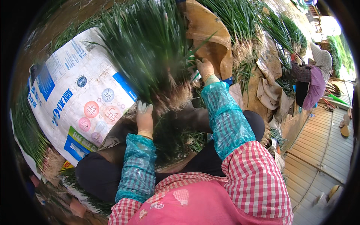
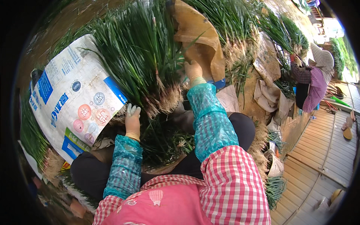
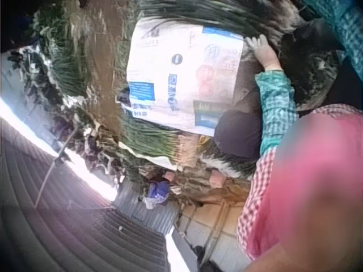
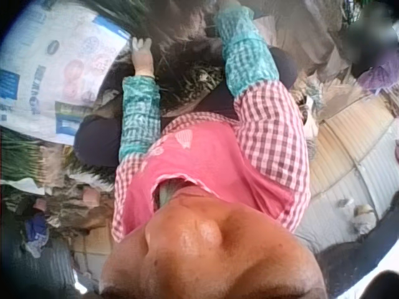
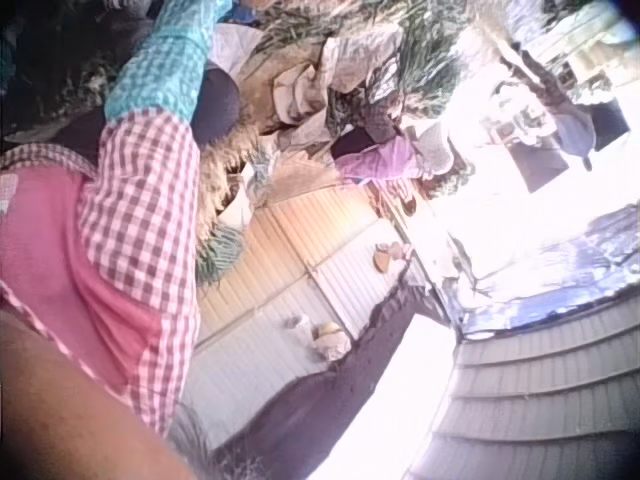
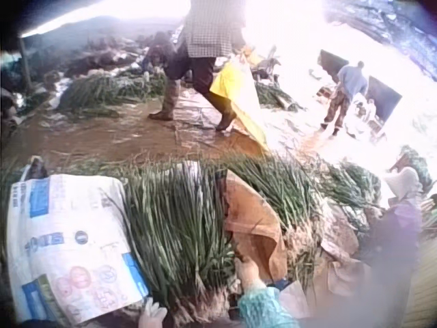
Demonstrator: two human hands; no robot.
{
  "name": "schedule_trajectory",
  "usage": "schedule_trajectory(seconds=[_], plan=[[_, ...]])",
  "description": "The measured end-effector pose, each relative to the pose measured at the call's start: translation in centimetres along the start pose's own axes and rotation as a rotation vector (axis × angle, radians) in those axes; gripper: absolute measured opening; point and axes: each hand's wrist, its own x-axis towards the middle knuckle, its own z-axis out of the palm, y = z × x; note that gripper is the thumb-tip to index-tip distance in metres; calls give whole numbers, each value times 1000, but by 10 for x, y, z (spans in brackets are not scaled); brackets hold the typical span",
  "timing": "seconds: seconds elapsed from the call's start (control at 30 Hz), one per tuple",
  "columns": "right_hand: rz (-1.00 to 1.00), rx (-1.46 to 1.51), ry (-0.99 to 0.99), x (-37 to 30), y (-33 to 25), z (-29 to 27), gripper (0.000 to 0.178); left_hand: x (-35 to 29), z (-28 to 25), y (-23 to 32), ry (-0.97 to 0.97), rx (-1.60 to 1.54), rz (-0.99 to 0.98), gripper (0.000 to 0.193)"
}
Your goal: The person sits on the floor and processes green onions by hand. They pick up bunches, remove roots and trim the onions, then place them into a sack.
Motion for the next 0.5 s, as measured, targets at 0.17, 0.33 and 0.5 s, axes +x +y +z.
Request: schedule_trajectory(seconds=[0.17, 0.33, 0.5], plan=[[-79, 314, 56, -28, -44, 30, 42, 24, 14, 12, 72, 470, 111, 82], [79, 512, 4, -58, -68, 45, 53, 66, 28, 16, 135, 345, -18, 86], [301, 625, -344, -70, -56, 72, 69, 73, 30, 11, 91, 252, 173, 71]])
